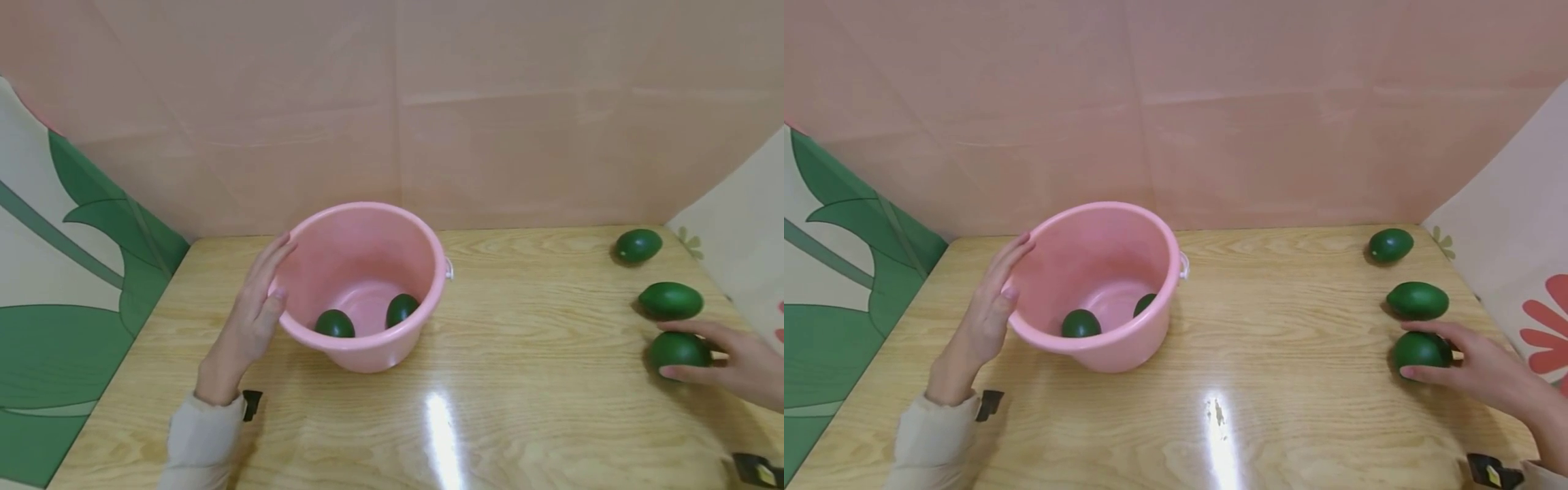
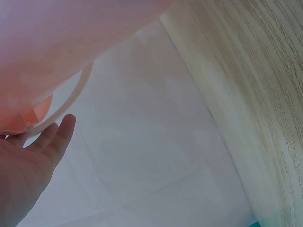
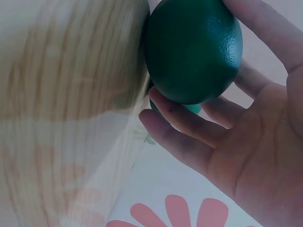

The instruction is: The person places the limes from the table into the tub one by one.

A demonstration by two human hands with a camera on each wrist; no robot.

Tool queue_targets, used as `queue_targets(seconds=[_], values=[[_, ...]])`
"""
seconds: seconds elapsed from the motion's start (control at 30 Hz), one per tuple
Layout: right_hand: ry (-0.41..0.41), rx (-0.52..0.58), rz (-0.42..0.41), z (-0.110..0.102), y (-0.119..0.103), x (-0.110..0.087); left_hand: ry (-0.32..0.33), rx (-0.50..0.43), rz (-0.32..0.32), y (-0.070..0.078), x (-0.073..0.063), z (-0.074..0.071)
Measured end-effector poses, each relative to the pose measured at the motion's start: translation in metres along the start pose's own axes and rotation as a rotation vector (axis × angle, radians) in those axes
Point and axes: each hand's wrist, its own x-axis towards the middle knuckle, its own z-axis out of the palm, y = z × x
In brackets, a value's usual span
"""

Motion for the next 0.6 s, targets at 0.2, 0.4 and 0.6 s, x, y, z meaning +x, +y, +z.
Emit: queue_targets(seconds=[0.2,0.4,0.6], values=[[-0.019,-0.021,0.013,0.003,0.003,0.001,0.002,-0.008,0.003,0.0,0.0,0.0],[-0.07,-0.037,0.059,0.0,-0.001,0.003,-0.004,-0.011,-0.003,0.001,0.0,0.0],[-0.088,-0.054,0.077,-0.006,-0.009,0.005,-0.01,-0.009,-0.012,0.001,0.0,-0.001]])
